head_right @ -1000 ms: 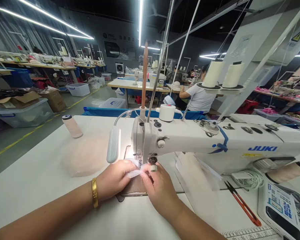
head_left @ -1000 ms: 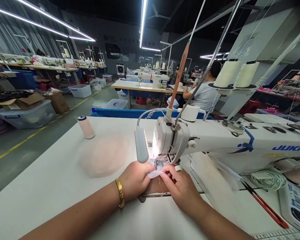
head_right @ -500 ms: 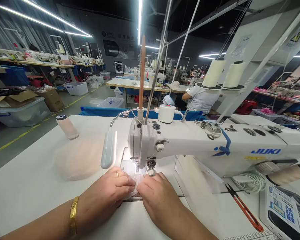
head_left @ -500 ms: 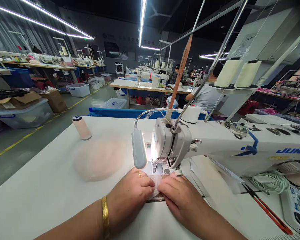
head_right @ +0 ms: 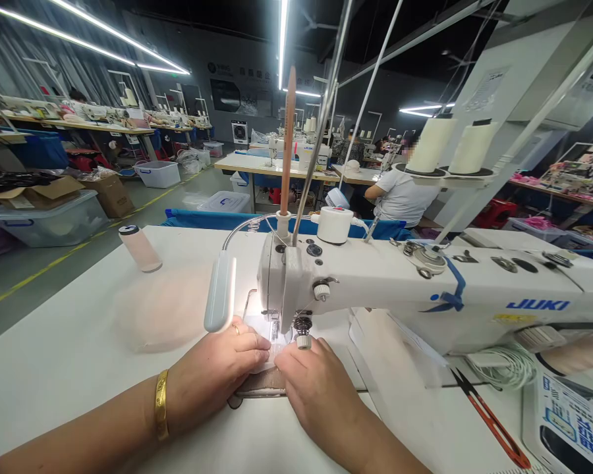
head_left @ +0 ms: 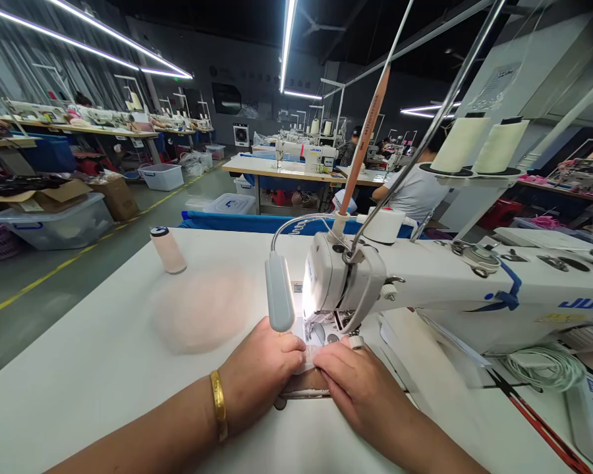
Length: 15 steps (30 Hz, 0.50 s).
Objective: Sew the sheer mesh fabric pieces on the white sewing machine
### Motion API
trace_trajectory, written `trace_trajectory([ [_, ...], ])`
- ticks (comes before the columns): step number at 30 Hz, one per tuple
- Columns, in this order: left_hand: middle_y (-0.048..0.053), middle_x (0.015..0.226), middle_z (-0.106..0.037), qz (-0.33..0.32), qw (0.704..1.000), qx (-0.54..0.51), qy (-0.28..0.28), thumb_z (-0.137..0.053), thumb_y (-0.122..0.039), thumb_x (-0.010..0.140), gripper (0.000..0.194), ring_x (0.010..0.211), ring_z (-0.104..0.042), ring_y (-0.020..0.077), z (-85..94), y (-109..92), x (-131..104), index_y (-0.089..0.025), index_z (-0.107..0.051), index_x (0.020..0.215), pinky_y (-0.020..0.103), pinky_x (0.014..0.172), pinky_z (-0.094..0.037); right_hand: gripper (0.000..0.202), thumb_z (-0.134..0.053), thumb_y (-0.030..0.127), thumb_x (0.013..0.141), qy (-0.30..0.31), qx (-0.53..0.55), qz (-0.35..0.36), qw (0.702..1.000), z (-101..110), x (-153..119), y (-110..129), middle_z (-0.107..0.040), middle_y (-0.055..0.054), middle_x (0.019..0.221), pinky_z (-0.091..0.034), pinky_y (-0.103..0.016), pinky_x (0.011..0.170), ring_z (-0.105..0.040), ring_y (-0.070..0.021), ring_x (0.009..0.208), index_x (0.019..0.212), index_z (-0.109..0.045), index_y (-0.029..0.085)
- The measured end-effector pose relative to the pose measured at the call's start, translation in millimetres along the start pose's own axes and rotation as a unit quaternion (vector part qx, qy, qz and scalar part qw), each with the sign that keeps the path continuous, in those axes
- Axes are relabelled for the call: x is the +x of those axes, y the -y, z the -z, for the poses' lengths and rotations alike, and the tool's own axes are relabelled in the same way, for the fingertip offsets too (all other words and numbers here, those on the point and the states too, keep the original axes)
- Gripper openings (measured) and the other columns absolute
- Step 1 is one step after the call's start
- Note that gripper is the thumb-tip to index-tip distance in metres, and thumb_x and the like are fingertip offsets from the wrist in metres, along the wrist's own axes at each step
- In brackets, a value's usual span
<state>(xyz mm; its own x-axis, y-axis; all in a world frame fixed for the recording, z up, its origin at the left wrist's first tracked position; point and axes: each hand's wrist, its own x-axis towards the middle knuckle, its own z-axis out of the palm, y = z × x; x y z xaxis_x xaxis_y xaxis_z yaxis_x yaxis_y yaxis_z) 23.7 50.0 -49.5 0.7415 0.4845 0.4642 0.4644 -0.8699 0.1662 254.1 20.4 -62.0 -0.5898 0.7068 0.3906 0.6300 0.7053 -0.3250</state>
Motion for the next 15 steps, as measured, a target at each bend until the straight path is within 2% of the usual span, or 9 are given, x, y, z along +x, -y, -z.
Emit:
trace_trajectory([
  [5,0.003,0.09,-0.076,-0.013,1.0,-0.022,-0.003,-0.055,-0.002,0.085,0.019,0.076,-0.065,0.0214,-2.2,0.7,-1.7,-0.018,-0.066,0.086,0.04,0.078,-0.045,0.029,-0.044,-0.001,0.093,-0.004,-0.013,0.008,1.0,1.3,-0.7,0.7,-0.062,-0.001,0.078,-0.046,-0.032,0.072,-0.055,-0.0199,0.07,0.086,-0.056,0.024],
  [9,0.003,0.091,-0.076,-0.011,1.0,-0.013,0.002,-0.054,-0.002,0.089,0.02,0.079,-0.067,0.021,-3.6,1.9,-3.1,-0.017,-0.066,0.084,0.039,0.08,-0.046,0.028,-0.047,0.001,0.095,-0.014,-0.027,0.01,0.999,0.1,-0.7,0.3,-0.062,-0.001,0.078,-0.048,-0.033,0.076,-0.056,-0.0201,0.07,0.088,-0.059,0.024],
  [15,0.003,0.092,-0.076,0.005,1.0,0.01,0.012,-0.055,-0.003,0.093,0.022,0.083,-0.069,0.0201,-4.2,7.2,-1.8,-0.018,-0.068,0.086,0.039,0.09,-0.049,0.032,-0.046,0.003,0.096,-0.019,-0.027,0.005,0.999,-0.9,2.2,-0.4,-0.067,-0.002,0.083,-0.05,-0.034,0.072,-0.061,-0.0227,0.075,0.105,-0.066,0.027],
])
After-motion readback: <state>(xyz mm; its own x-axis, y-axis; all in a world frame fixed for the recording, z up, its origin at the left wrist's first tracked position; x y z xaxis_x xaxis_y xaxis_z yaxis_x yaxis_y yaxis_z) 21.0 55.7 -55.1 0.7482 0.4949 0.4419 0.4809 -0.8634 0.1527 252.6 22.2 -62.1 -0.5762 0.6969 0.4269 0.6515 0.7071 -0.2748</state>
